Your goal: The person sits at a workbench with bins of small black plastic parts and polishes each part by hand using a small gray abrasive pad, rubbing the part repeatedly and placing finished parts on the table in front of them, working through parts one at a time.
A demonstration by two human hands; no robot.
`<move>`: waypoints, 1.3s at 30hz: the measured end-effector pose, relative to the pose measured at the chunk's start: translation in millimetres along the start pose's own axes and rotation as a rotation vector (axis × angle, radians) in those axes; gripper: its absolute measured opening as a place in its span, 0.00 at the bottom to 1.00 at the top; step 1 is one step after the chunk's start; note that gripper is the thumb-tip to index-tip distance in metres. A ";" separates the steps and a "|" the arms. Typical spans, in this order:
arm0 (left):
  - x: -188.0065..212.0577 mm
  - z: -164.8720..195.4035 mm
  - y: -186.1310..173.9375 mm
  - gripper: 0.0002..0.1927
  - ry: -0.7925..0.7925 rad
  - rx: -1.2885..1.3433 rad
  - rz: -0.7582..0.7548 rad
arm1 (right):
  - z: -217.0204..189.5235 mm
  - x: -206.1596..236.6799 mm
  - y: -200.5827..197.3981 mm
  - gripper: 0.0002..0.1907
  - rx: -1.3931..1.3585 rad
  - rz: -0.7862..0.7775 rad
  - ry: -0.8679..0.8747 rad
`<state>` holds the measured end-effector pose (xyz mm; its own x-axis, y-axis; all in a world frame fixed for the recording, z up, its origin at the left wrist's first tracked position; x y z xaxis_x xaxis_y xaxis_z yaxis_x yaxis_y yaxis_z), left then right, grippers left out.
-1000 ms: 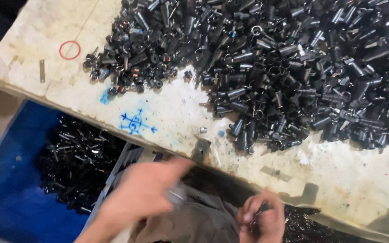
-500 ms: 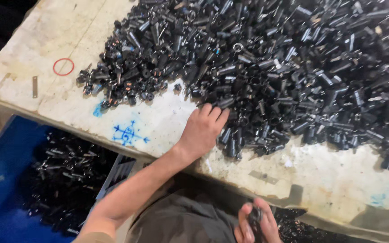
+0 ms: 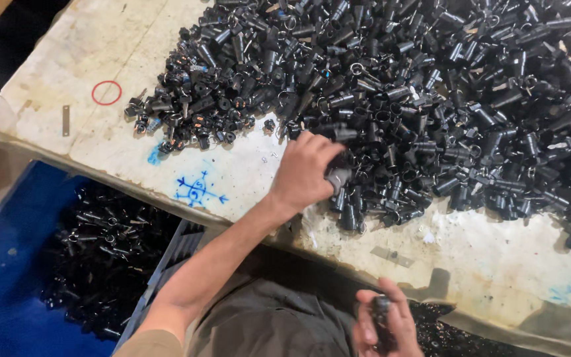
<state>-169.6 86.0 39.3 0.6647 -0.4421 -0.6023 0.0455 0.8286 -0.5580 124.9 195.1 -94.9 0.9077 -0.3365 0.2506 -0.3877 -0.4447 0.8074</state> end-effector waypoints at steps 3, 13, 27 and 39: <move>0.9 -12.9 -25.5 0.17 -0.348 0.851 0.122 | 5.9 1.3 -20.4 0.22 -0.068 0.233 0.083; 156.0 19.4 -82.1 0.04 -0.649 0.906 0.125 | 64.4 -74.5 75.7 0.22 0.279 0.306 0.164; 183.3 21.3 -67.9 0.15 -0.784 0.782 -0.004 | 61.4 -73.6 147.3 0.17 -0.249 -0.043 0.453; 146.7 70.1 -50.4 0.16 -0.277 0.474 -0.148 | 31.4 -2.1 73.3 0.12 -0.241 0.050 0.188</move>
<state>-22.2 3.4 19.1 0.7935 -0.5118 -0.3293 0.4405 0.8563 -0.2695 89.6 137.1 -53.0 0.9111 -0.1837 0.3690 -0.4034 -0.2140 0.8896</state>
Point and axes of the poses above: each hand's wrist, its own x-axis away from the middle knuckle, its own y-axis out of the palm, z = x × y, the point moved 8 cm from there along -x, towards the middle knuckle, and after that the axes turned 5 degrees about z, right-handed, at the moved point
